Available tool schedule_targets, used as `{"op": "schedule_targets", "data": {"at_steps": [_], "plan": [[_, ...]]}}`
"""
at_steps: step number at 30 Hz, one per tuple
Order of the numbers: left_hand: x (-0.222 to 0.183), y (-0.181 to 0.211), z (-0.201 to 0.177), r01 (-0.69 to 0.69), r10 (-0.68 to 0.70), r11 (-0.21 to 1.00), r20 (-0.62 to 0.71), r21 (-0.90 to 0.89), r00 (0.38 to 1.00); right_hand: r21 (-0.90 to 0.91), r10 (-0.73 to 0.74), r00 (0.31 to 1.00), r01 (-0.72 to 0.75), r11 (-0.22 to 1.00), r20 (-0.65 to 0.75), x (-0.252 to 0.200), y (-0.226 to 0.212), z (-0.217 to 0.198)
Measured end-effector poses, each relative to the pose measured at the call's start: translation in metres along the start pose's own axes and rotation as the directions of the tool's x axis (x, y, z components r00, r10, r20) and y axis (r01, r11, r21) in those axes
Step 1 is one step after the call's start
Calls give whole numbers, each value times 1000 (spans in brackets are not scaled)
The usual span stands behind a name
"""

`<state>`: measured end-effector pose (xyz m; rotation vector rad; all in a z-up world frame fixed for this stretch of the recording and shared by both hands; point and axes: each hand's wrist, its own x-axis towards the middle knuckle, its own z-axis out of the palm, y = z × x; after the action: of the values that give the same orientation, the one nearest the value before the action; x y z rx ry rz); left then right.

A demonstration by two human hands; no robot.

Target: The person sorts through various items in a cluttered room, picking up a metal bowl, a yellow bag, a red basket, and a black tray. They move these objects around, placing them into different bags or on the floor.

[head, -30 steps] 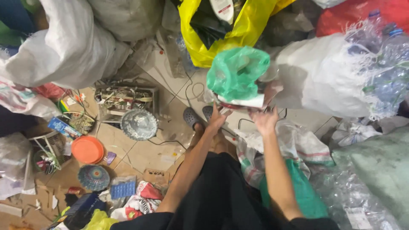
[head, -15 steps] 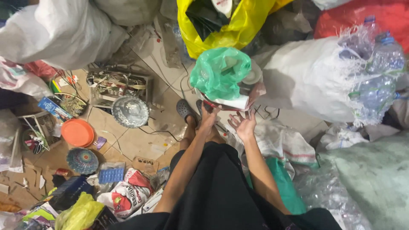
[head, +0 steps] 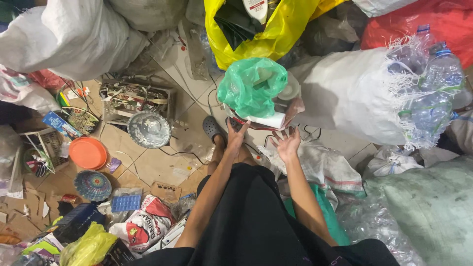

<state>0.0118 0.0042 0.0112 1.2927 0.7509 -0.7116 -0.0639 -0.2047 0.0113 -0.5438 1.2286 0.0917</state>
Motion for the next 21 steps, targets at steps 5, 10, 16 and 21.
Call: {"op": "schedule_targets", "data": {"at_steps": [5,10,16,21], "plan": [[-9,33,2,130,-130,991,6,9,992,-28,-30,998,31,999,60,1,-8,12],[27,12,2,185,-155,957,144,-224,977,-57,23,984,-13,998,176,12,-18,36],[37,57,13,245,-150,849,231,-468,961,-106,106,975,-87,991,194,63,-46,74],[34,47,3,262,-177,827,212,-497,961,-146,107,985,-87,985,134,62,-39,57]]}}
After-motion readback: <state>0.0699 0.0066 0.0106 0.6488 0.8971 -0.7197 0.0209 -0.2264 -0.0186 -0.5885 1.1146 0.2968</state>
